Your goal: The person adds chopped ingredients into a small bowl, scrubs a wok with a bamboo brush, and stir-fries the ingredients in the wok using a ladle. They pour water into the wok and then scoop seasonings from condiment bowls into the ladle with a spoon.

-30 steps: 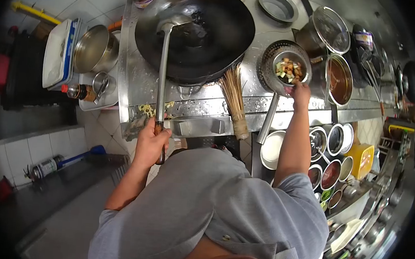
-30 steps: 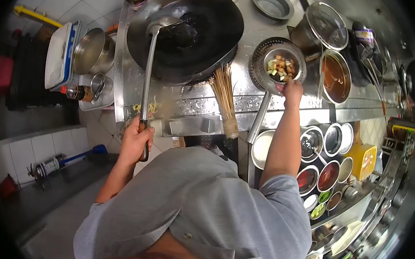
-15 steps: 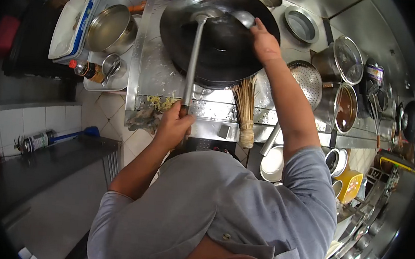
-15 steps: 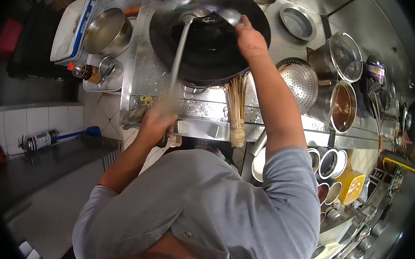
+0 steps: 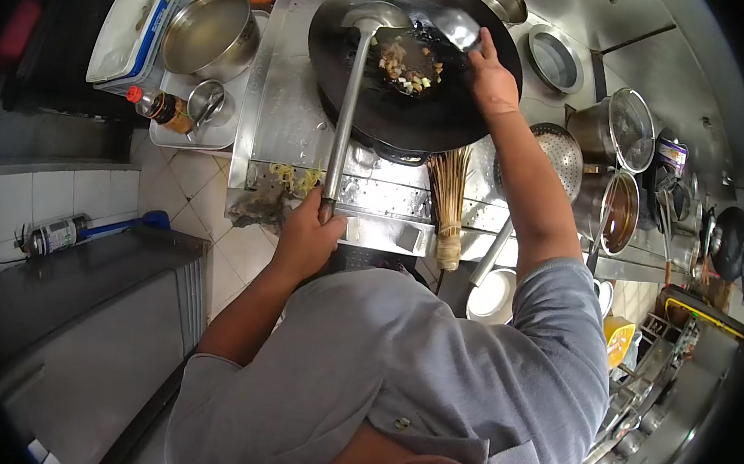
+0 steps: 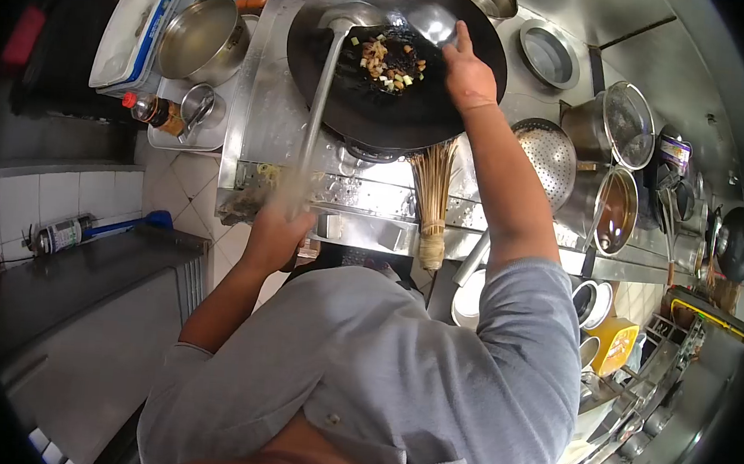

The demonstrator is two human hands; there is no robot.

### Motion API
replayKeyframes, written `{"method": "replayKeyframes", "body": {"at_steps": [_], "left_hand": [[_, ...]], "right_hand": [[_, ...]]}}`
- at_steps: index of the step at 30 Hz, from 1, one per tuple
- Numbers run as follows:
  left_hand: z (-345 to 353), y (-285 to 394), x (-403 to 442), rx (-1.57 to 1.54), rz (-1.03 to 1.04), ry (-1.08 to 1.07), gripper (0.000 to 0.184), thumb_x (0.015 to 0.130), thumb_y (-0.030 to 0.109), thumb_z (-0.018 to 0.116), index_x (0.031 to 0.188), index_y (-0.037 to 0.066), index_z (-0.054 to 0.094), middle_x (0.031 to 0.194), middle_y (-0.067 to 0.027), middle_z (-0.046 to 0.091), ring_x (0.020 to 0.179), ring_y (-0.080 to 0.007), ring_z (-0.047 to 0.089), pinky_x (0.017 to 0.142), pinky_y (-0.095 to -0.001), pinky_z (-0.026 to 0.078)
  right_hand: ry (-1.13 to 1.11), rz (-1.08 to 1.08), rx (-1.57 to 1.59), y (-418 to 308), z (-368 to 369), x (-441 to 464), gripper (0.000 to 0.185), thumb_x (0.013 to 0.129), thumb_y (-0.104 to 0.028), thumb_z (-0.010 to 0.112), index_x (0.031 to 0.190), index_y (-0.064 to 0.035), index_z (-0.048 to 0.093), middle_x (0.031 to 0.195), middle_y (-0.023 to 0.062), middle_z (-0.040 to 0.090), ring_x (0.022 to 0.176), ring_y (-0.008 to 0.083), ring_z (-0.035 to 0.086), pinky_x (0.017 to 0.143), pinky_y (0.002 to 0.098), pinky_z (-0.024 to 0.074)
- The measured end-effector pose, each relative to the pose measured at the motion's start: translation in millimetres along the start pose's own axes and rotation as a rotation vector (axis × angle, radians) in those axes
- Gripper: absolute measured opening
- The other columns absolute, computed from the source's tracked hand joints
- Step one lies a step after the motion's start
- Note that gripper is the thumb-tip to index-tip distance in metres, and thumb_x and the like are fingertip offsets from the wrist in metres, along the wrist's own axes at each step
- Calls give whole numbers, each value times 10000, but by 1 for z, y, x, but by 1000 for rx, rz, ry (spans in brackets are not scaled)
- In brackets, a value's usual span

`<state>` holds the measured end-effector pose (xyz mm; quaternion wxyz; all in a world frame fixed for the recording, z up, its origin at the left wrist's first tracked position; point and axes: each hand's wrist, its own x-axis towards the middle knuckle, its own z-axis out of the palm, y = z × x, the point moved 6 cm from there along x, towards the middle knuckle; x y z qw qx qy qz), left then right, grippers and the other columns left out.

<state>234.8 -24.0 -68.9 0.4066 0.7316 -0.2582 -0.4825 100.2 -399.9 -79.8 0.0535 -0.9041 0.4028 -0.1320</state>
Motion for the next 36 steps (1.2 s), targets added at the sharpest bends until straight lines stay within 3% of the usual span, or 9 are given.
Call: {"method": "replayKeyframes", "body": {"at_steps": [5, 7, 8, 9, 12, 17, 22, 30, 36], "left_hand": [[0, 3, -3, 8, -12, -38, 341, 915, 123, 609, 1218, -24, 555, 712, -25, 566, 568, -120, 558, 545, -301, 467], [0, 1, -4, 7, 17, -83, 341, 919, 115, 605, 1226, -24, 553, 709, -21, 566, 564, -113, 553, 538, -292, 462], [0, -2, -4, -75, 3, -108, 357, 922, 106, 603, 1250, -25, 546, 711, -19, 566, 559, -106, 547, 532, -283, 458], [2, -5, -5, -151, -15, -136, 374, 925, 97, 600, 1273, -26, 539, 712, -17, 566, 555, -100, 542, 526, -273, 455], [4, -11, -2, -298, 27, -183, 476, 935, 41, 564, 1393, -33, 454, 706, -24, 557, 552, -107, 535, 515, -269, 455], [7, 3, 4, -365, 120, -260, 474, 944, 43, 543, 1411, -4, 473, 730, -39, 529, 548, -105, 491, 496, -263, 421], [11, -3, 40, -381, 73, -241, 424, 972, 130, 553, 1383, 33, 524, 717, 28, 443, 569, -73, 399, 496, -243, 379], [43, 33, 74, -448, 168, -358, 346, 975, 123, 573, 1296, -5, 559, 781, 8, 480, 646, -86, 450, 549, -240, 397], [45, 37, 95, -493, 178, -388, 297, 985, 123, 564, 1265, 23, 581, 785, 14, 488, 649, -94, 454, 544, -260, 395]], "right_hand": [[55, 114, 45, 29, 26, -3, 151, 905, -86, 561, 1037, -85, 634, 1505, 191, 469, 1047, 424, 664, 906, 501, 532], [511, 225, 206, 24, -17, -17, 107, 910, -110, 616, 998, -62, 653, 1341, 208, 609, 1029, 441, 658, 933, 492, 519], [319, 511, 329, 27, -27, -29, 181, 942, -161, 655, 945, 19, 643, 1051, 234, 704, 938, 390, 701, 819, 452, 577], [337, 533, 322, 33, -26, -37, 181, 942, -161, 655, 945, 19, 643, 1051, 234, 704, 938, 390, 701, 819, 452, 577], [518, 736, 1280, 62, 11, -79, 343, 1005, -228, 627, 868, 82, 580, 831, 137, 626, 780, 220, 699, 584, 297, 598], [429, 973, 1527, 16, -20, -191, 291, 1006, -244, 612, 1033, 38, 544, 862, 164, 679, 800, 262, 713, 741, 355, 591], [817, 992, 1863, -18, -28, -369, 242, 991, -188, 624, 1079, 18, 535, 1065, 142, 598, 920, 257, 676, 839, 418, 603], [1897, 1377, 564, -84, -134, -762, 216, 1007, -190, 538, 1073, 10, 586, 1045, 127, 621, 947, 244, 643, 845, 422, 609], [2550, 1724, 374, -183, 23, -1144, 282, 967, -145, 513, 1090, 106, 551, 1035, 243, 627, 860, 384, 682, 783, 467, 642]]}}
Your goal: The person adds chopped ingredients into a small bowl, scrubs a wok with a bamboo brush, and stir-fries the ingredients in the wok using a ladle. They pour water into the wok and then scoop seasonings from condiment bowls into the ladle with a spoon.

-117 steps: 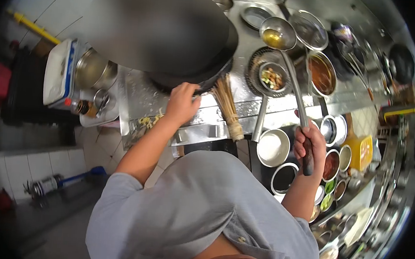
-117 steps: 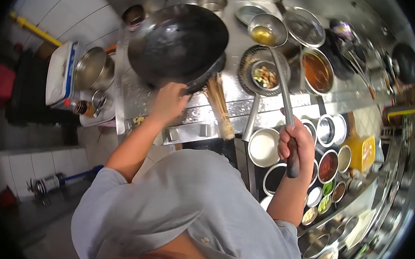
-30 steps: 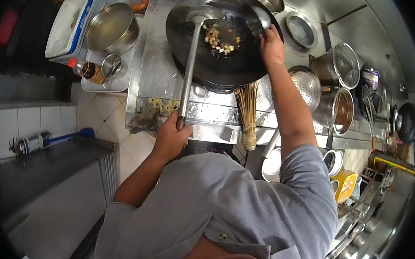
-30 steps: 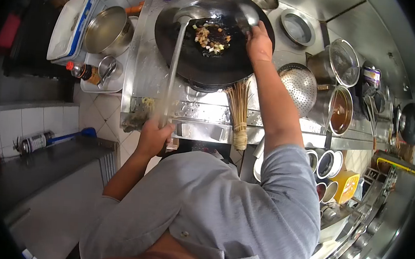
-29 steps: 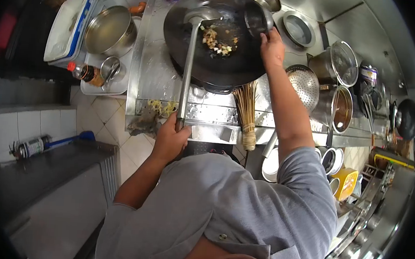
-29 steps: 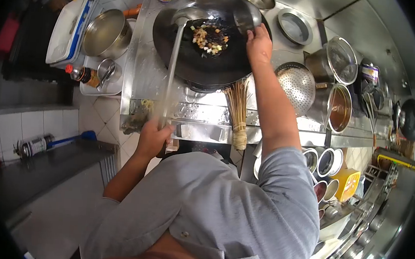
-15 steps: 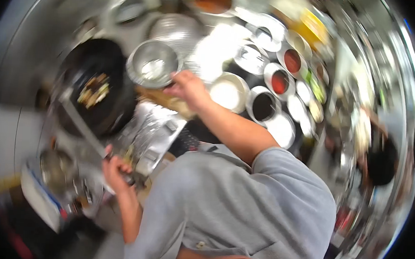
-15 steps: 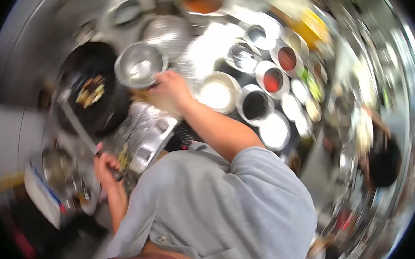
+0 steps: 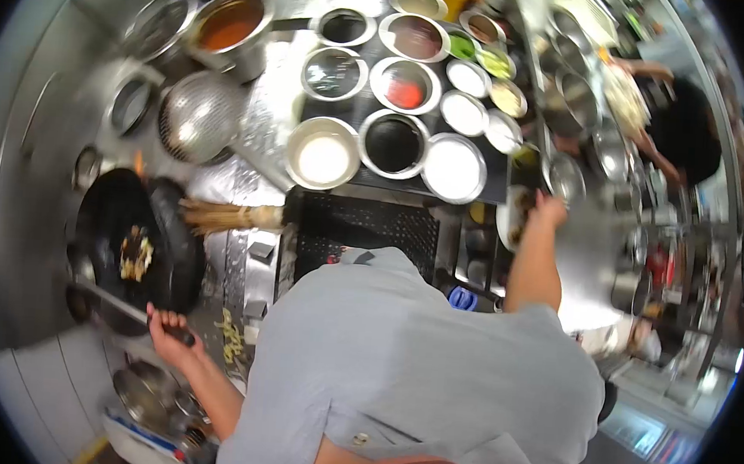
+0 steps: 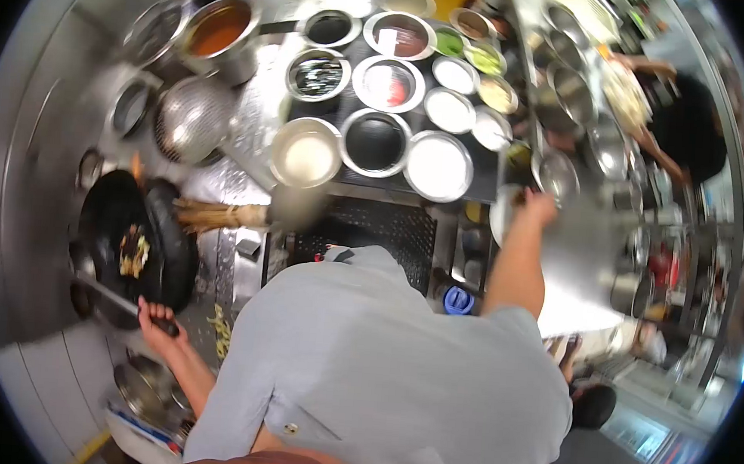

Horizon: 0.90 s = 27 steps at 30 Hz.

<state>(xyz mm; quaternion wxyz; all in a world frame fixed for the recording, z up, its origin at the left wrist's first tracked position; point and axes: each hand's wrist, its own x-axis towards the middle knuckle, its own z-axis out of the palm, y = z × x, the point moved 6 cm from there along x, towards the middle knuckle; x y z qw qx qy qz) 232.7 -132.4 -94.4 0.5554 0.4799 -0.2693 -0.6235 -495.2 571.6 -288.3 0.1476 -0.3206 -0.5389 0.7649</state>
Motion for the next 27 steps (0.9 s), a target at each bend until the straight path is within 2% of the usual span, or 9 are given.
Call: {"method": "replayKeyframes", "body": {"at_steps": [5, 7, 9, 13, 17, 19, 21, 25, 27], "left_hand": [[-3, 1, -20, 180, 3, 150, 376, 941, 136, 614, 1295, 26, 551, 732, 12, 476, 592, -87, 448, 500, -266, 392], [-5, -1, -28, 224, -24, 195, 438, 923, 133, 631, 1327, 12, 513, 702, 5, 474, 550, -95, 451, 471, -262, 385], [2, 0, -40, 309, 4, 221, 411, 924, 124, 618, 1301, 5, 504, 705, -16, 513, 533, -103, 482, 455, -271, 409], [6, -20, -53, 282, 118, 244, 341, 966, 133, 545, 1290, 34, 507, 711, -22, 530, 544, -93, 504, 476, -259, 420], [43, -40, -62, 587, 274, 87, 462, 1003, 183, 538, 1418, 13, 428, 1009, -163, 605, 873, -295, 621, 748, -400, 508], [75, -24, -76, 760, 553, -162, 548, 1005, 221, 568, 1477, 14, 381, 1297, -257, 540, 1200, -385, 570, 1004, -454, 464], [68, -22, -73, 704, 440, -231, 528, 978, 243, 607, 1428, 9, 461, 1414, -256, 443, 1330, -388, 460, 1101, -458, 382], [54, -6, -53, 1111, 747, -35, 505, 844, 191, 722, 1292, 1, 588, 1409, -204, 476, 1324, -404, 451, 1112, -488, 359], [55, -4, -41, 1287, 874, 9, 505, 793, 165, 733, 1258, 13, 607, 1384, -191, 504, 1292, -369, 479, 1083, -461, 371]], "right_hand": [[33, -40, -96, -41, 4, -49, 456, 1000, -162, 385, 1328, 155, 358, 1176, 322, 580, 865, 434, 700, 782, 454, 668], [-170, -210, -552, -47, 83, -120, 409, 984, -173, 463, 1291, 93, 507, 1024, 187, 659, 818, 284, 704, 660, 345, 586], [-690, -621, -939, -19, 180, -239, 356, 979, -167, 517, 1263, 35, 592, 958, 96, 653, 690, 146, 587, 621, 266, 488], [-1768, -102, -1082, 55, 242, -594, 306, 971, -160, 598, 1225, 5, 646, 1117, 107, 678, 1012, 165, 668, 844, 279, 533], [-2738, 30, -1040, 77, 203, -814, 765, 876, -111, 724, 1526, -14, 332, 1265, 174, 629, 1045, 196, 647, 946, 322, 510], [-2648, -440, -1060, 101, 214, -844, 798, 838, -156, 754, 1510, 4, 356, 1189, 184, 651, 1041, 261, 659, 912, 372, 521], [-2503, -709, -1266, 116, 239, -855, 449, 846, -182, 680, 1234, -7, 538, 1009, 263, 679, 1016, 432, 665, 825, 472, 516], [-2477, -587, -1352, 140, 277, -831, 323, 877, -247, 668, 1038, 8, 552, 847, 248, 633, 799, 420, 611, 752, 440, 495], [-2519, -643, -1351, 140, 284, -806, 393, 891, -229, 673, 1180, 18, 573, 801, 178, 612, 742, 332, 598, 731, 401, 495]]}}
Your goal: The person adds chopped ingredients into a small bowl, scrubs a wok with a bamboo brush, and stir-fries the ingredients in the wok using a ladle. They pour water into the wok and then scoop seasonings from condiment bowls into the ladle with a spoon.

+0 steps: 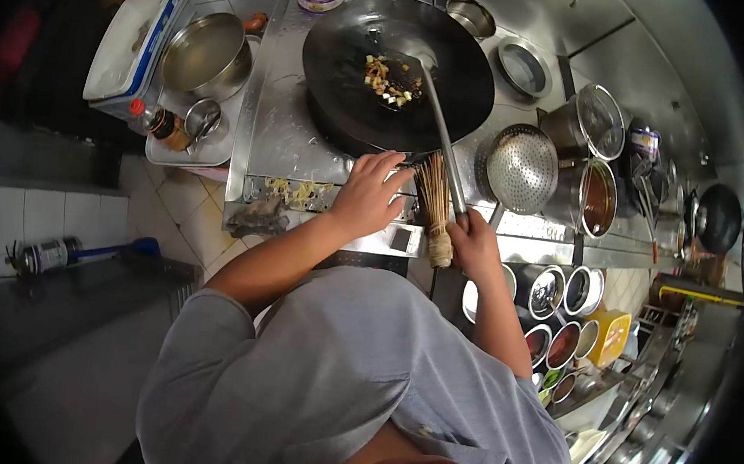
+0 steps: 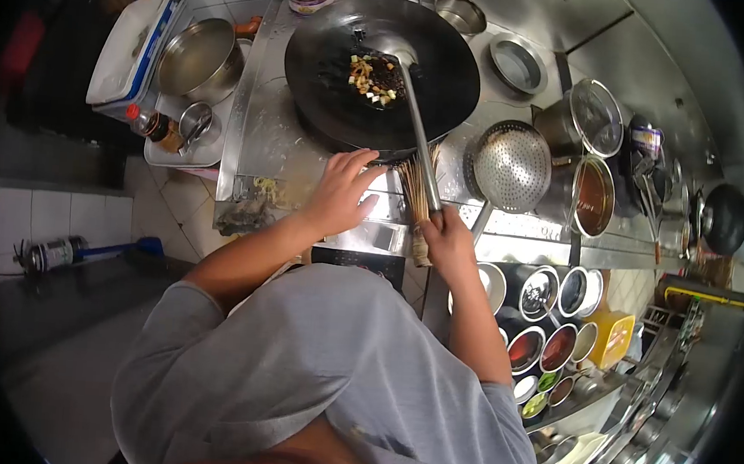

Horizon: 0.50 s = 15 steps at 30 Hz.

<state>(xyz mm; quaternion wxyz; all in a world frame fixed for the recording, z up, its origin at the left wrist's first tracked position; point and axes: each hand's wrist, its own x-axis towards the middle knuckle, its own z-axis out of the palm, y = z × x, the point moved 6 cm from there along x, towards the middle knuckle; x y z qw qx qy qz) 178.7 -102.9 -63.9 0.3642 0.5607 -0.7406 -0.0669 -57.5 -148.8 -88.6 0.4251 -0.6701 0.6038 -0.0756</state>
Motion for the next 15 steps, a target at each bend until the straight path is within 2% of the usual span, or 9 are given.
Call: {"method": "replayKeyframes", "body": {"at_steps": [1, 2, 3, 4, 5, 9, 13, 14, 15], "left_hand": [[1, -4, 6, 25, 14, 55, 469, 785, 168, 727, 1221, 25, 630, 1238, -157, 584, 1170, -332, 536, 997, -447, 400], [7, -12, 9, 22, 7, 60, 469, 785, 168, 727, 1221, 25, 630, 1238, -157, 584, 1170, -332, 536, 997, -447, 400], [18, -22, 10, 56, -24, 34, 438, 788, 171, 721, 1194, 28, 642, 1138, -136, 597, 1092, -319, 553, 947, -445, 411], [24, -28, 16, 90, -51, 10, 408, 791, 173, 716, 1168, 31, 654, 1038, -114, 611, 1014, -306, 569, 897, -444, 421], [24, -28, 20, 80, 1, 80, 355, 807, 175, 704, 1128, 27, 668, 908, -98, 592, 917, -292, 583, 850, -440, 434], [44, -36, 25, 78, -77, -42, 324, 824, 171, 694, 1111, 21, 676, 909, -106, 608, 918, -296, 605, 852, -426, 449], [43, -34, 26, 94, -98, -36, 313, 842, 180, 690, 1109, 17, 684, 929, -107, 635, 917, -296, 620, 856, -421, 455], [42, -32, 25, 91, -92, -16, 312, 843, 184, 692, 1106, 16, 687, 933, -104, 640, 914, -295, 623, 854, -419, 456], [42, -31, 26, 87, -90, -16, 312, 843, 184, 692, 1106, 16, 687, 933, -104, 640, 914, -295, 623, 854, -419, 456]], "right_hand": [[-7, -40, 78, -5, -7, -15, 444, 914, -162, 653, 1308, 1, 531, 753, 85, 542, 630, 213, 539, 587, 342, 441], [-10, -77, 159, -13, -18, -25, 526, 937, -95, 634, 1436, -16, 489, 705, -8, 472, 518, 94, 480, 443, 283, 387], [-114, 35, 248, -14, -27, -31, 653, 940, -90, 629, 1537, -32, 372, 727, -18, 490, 523, 80, 478, 448, 268, 388], [-189, 111, 331, -30, -38, -38, 644, 945, -86, 618, 1538, -34, 373, 771, -15, 526, 539, 75, 483, 456, 255, 394], [-180, 101, 234, -31, -37, -27, 633, 936, -127, 618, 1524, -41, 399, 801, 33, 578, 592, 110, 532, 521, 287, 443], [-6, -20, 72, -27, 1, 26, 638, 914, -225, 600, 1499, -42, 425, 928, 185, 694, 771, 277, 672, 752, 379, 526], [127, -164, 28, -37, 16, 50, 647, 890, -217, 614, 1491, -46, 445, 1002, 242, 703, 850, 343, 693, 810, 384, 532], [128, -159, 28, -35, 16, 54, 647, 890, -217, 614, 1491, -46, 445, 1002, 242, 703, 850, 343, 693, 810, 384, 532], [111, -164, 38, -34, 13, 58, 628, 900, -183, 605, 1494, -53, 450, 908, 168, 677, 723, 229, 628, 688, 341, 512]]}}
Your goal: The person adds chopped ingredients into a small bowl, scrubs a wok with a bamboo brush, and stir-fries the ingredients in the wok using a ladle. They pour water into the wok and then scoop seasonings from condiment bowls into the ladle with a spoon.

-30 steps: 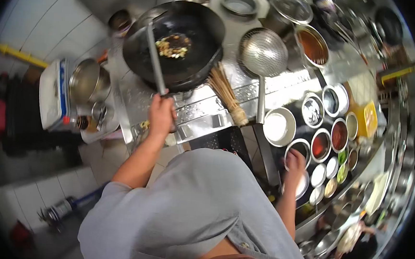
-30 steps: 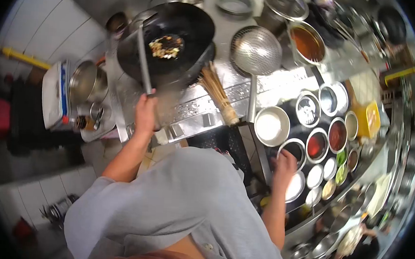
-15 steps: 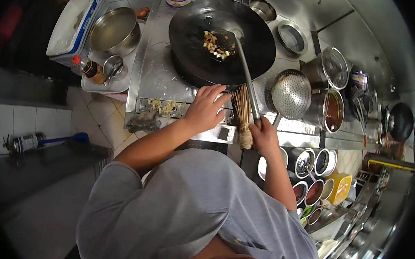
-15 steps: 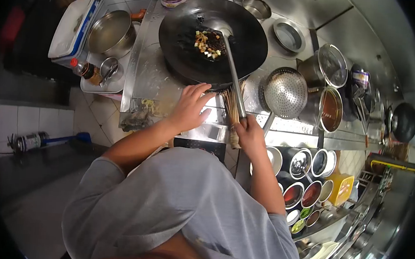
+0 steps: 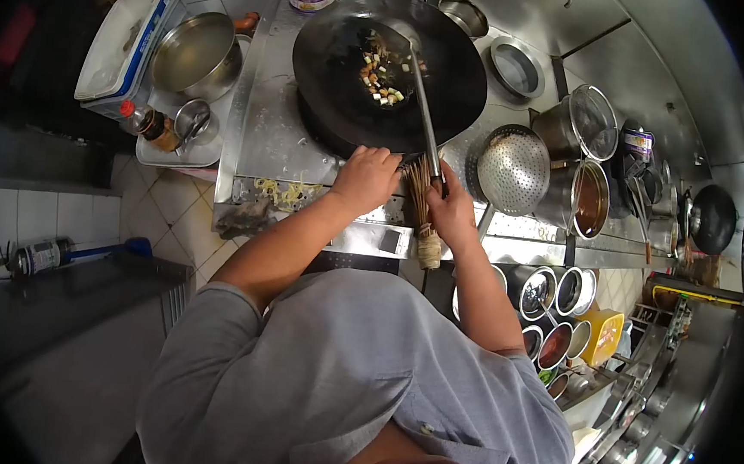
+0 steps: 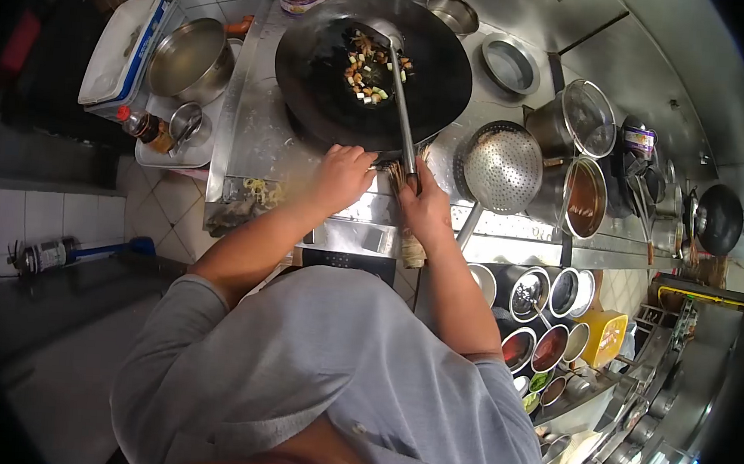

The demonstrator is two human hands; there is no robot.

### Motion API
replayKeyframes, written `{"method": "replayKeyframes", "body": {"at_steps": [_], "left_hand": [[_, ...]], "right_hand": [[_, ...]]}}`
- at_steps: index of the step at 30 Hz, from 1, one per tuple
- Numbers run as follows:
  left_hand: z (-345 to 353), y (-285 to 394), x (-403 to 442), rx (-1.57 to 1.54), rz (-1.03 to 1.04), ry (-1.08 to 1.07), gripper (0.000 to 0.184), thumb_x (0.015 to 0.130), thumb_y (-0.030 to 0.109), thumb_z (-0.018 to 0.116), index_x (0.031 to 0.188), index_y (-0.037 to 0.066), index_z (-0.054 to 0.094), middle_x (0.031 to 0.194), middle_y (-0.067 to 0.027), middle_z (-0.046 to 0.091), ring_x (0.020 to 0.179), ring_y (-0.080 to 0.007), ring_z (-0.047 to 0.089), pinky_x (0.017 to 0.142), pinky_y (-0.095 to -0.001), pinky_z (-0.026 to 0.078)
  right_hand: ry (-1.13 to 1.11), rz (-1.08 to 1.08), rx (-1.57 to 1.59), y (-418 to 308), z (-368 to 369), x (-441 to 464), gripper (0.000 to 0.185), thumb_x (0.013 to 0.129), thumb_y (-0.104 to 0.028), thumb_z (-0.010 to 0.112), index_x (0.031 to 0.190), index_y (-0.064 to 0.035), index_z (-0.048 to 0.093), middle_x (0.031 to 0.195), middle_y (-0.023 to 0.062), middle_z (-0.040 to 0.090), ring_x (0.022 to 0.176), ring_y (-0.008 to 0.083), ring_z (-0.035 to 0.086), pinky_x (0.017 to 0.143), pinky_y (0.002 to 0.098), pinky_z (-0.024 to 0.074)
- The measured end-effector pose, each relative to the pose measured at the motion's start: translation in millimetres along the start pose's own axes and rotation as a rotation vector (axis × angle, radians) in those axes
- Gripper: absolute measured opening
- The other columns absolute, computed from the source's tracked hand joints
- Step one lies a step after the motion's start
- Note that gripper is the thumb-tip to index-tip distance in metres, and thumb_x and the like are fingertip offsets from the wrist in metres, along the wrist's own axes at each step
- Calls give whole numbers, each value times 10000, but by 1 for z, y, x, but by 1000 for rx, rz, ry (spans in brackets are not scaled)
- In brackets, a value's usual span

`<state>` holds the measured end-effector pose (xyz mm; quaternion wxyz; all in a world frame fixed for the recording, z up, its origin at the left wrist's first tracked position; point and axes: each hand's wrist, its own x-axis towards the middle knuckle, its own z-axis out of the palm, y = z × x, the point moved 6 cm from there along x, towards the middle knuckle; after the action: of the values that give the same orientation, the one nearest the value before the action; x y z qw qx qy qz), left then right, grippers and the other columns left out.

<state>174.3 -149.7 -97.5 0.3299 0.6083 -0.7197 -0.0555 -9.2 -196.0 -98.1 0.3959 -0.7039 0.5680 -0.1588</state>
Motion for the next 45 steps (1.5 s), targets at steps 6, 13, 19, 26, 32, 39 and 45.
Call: {"method": "replayKeyframes", "body": {"at_steps": [6, 13, 19, 26, 32, 39, 45], "left_hand": [[-3, 0, 5, 6, 11, -5, 275, 877, 204, 685, 1089, 30, 701, 898, -94, 645, 867, -287, 641, 808, -415, 462], [1, -5, 8, 38, 11, -62, 221, 908, 211, 653, 1054, 52, 703, 865, -87, 651, 844, -277, 647, 800, -421, 460], [-5, -2, 6, 24, 19, -7, 235, 899, 201, 672, 1071, 47, 718, 862, -78, 651, 834, -265, 646, 773, -406, 461], [4, -10, 3, 21, -11, -35, 258, 890, 201, 675, 1089, 41, 712, 870, -71, 645, 847, -258, 643, 785, -408, 456], [1, -7, 2, 18, -12, 5, 271, 877, 206, 662, 1094, 52, 711, 878, -85, 656, 853, -271, 646, 804, -416, 460], [2, -6, 5, -14, -110, -115, 284, 882, 186, 647, 1123, 50, 716, 972, -114, 664, 932, -295, 643, 841, -425, 468], [-102, 53, -49, -285, -5, -68, 312, 857, 39, 651, 1162, 61, 710, 1148, -153, 649, 1047, -323, 629, 897, -430, 503]], "right_hand": [[-183, 132, 104, -30, -72, -36, 617, 898, -78, 598, 1501, -72, 466, 766, 15, 582, 566, 87, 526, 524, 279, 454], [-281, 306, 104, -8, -82, -73, 599, 920, -74, 619, 1501, -77, 475, 784, -31, 563, 551, 65, 484, 488, 259, 422], [-35, 178, 147, -15, -28, -26, 606, 931, -95, 600, 1516, -59, 443, 832, 10, 604, 542, 73, 487, 490, 269, 425], [-191, 109, 23, -18, -39, -22, 590, 950, -109, 590, 1520, -67, 441, 769, 9, 574, 520, 75, 507, 493, 273, 433], [-265, 224, 57, -4, -54, -62, 601, 932, -158, 611, 1508, -89, 456, 767, 65, 608, 557, 139, 563, 567, 315, 478], [-52, 63, -181, 9, -15, -10, 634, 906, -212, 644, 1504, -124, 452, 951, 197, 711, 867, 317, 690, 803, 400, 529], [-92, 15, -119, 3, -36, -52, 650, 906, -154, 691, 1510, -106, 454, 836, 79, 661, 702, 160, 608, 698, 304, 512]]}}
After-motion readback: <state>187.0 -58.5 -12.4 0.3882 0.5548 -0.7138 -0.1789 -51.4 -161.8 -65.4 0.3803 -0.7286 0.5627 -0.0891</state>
